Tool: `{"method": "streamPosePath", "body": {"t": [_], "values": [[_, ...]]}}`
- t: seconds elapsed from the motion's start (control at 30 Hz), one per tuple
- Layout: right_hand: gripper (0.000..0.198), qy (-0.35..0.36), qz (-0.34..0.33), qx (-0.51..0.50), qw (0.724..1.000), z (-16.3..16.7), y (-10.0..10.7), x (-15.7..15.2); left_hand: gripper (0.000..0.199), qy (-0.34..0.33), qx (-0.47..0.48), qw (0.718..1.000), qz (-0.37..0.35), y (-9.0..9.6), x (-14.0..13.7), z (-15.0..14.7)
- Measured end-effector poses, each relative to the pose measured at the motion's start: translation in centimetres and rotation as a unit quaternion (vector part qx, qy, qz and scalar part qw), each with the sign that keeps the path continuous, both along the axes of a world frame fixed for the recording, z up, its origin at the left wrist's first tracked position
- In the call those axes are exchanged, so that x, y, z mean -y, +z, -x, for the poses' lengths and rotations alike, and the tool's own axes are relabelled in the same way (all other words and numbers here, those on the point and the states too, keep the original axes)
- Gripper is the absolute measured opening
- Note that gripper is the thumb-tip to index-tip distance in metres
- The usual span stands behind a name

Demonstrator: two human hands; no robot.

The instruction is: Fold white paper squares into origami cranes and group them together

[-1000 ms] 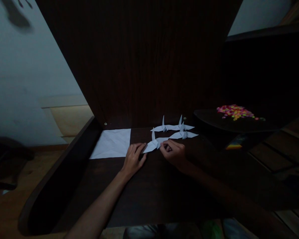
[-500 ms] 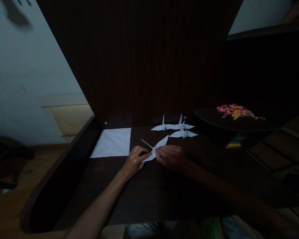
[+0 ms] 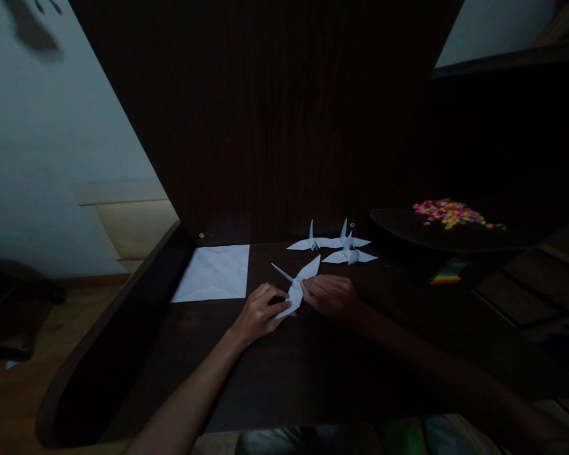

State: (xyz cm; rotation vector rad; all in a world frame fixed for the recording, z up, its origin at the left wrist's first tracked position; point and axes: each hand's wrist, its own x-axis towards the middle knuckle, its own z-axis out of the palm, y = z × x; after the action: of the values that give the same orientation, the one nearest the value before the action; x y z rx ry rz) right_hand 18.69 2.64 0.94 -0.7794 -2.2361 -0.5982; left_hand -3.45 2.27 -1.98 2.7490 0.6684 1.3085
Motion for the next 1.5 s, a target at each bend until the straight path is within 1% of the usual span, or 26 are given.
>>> {"method": "streamPosePath", "body": {"t": [0.13, 0.33, 0.4, 0.5, 0.57, 0.67, 0.7, 0.77, 0.87, 0.97, 1.1, 1.27, 1.5], "values": [[0.016, -0.016, 0.033, -0.026, 0.999, -0.1, 0.2, -0.3, 0.012, 0.004, 0.025, 1.000, -0.004, -0.1, 0.1, -0.2], [0.020, -0.059, 0.024, -0.083, 0.995, -0.5, 0.3, -0.7, 0.017, 0.014, 0.059, 0.997, -0.048, -0.2, 0.5, -0.4], [0.019, -0.078, 0.022, -0.105, 0.991, -0.8, 0.0, -0.9, 0.017, 0.023, 0.068, 0.996, -0.056, 0.0, 0.7, -0.4], [0.017, -0.112, 0.002, -0.146, 0.983, -1.1, -0.5, -1.2, 0.020, 0.037, 0.080, 0.994, -0.062, 0.3, 0.9, -0.4], [0.015, -0.118, -0.009, -0.167, 0.979, -1.3, -0.9, -1.7, 0.020, 0.043, 0.084, 0.994, -0.062, 0.4, 1.0, -0.4], [0.013, -0.109, -0.003, -0.190, 0.976, -1.7, -1.8, -2.7, 0.019, 0.052, 0.080, 0.994, -0.053, 0.5, 0.8, -0.3], [0.015, -0.119, 0.001, -0.194, 0.974, -1.8, -2.2, -3.0, 0.018, 0.057, 0.079, 0.994, -0.050, 0.4, 0.8, -0.3], [0.019, -0.143, 0.009, -0.198, 0.970, -2.1, -3.1, -3.7, 0.017, 0.064, 0.075, 0.994, -0.043, 0.3, 0.7, -0.2], [0.021, -0.154, 0.023, -0.188, 0.970, -2.2, -4.3, -4.4, 0.018, 0.069, 0.070, 0.994, -0.038, 0.2, 0.6, -0.2], [0.023, -0.158, 0.031, -0.178, 0.971, -2.1, -5.0, -4.6, 0.019, 0.070, 0.067, 0.995, -0.040, 0.3, 0.5, -0.3], [0.029, -0.196, 0.036, -0.165, 0.966, -1.6, -5.1, -4.8, 0.020, 0.066, 0.065, 0.995, -0.038, 0.3, 0.4, -0.3], [0.031, -0.238, 0.034, -0.150, 0.959, -1.1, -4.8, -5.4, 0.020, 0.066, 0.063, 0.995, -0.033, 0.2, 0.2, -0.3], [0.033, -0.254, 0.033, -0.161, 0.953, -0.8, -4.5, -6.0, 0.017, 0.069, 0.056, 0.996, -0.021, 0.0, 0.0, -0.3]]}}
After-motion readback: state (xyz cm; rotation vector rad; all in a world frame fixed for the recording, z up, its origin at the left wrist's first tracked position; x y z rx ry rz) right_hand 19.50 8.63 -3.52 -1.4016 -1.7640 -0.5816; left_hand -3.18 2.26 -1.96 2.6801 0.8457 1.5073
